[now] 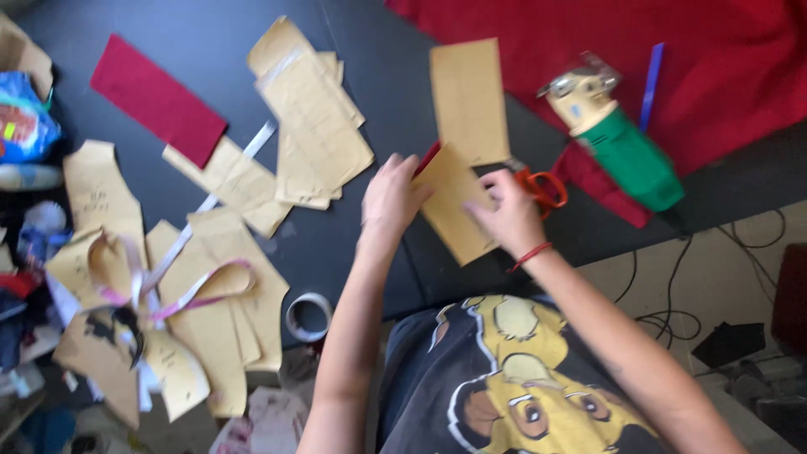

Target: Marking fabric with a pen using paper patterns and cutting it with an electric rotary cutter

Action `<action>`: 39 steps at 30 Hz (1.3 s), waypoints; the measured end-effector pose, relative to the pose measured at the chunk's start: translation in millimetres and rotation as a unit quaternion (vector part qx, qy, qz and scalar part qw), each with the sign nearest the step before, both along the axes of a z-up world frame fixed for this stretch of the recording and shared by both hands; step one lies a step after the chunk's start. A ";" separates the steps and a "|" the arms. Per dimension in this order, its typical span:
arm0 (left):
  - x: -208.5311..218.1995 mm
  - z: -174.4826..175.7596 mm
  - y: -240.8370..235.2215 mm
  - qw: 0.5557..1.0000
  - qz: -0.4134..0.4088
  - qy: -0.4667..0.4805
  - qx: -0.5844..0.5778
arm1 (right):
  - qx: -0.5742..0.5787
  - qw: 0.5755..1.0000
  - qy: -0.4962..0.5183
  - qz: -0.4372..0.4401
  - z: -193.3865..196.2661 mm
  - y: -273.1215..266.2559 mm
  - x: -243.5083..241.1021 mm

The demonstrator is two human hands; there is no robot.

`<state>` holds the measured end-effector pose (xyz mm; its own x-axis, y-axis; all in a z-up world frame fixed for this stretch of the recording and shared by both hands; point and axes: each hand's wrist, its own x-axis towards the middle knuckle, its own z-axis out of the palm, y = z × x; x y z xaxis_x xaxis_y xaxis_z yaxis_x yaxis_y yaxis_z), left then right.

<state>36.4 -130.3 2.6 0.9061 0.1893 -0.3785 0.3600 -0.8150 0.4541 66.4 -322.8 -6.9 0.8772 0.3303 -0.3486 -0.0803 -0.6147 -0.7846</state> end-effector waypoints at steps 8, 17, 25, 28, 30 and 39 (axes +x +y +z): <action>-47.8 126.5 -61.0 0.985 -0.129 0.094 0.058 | 0.236 0.946 -0.070 0.210 96.3 -38.7 16.2; 30.0 170.1 -205.7 0.951 -0.229 -0.201 -0.052 | 0.153 0.910 -0.272 0.274 163.1 -188.6 70.3; 97.0 89.8 -322.0 0.823 -0.094 -0.129 -0.545 | 0.072 0.949 -0.296 0.086 162.4 -322.5 91.1; 108.9 56.9 -349.3 0.836 -0.086 -0.126 -0.527 | 0.087 0.965 -0.240 -0.061 146.5 -355.5 97.9; 114.0 46.8 -357.7 0.819 -0.049 -0.085 -0.566 | 0.052 0.969 -0.199 -0.138 142.5 -371.3 108.1; 118.6 66.2 -362.3 0.821 0.037 -0.113 -0.559 | 0.022 0.864 -0.296 -0.406 -13.5 -505.6 202.5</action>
<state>155.1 -492.7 68.8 0.9789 -0.1033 -0.1766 0.1927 0.1761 0.9653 268.9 -828.3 -20.4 0.8465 -0.4758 0.2387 -0.0465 -0.5129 -0.8572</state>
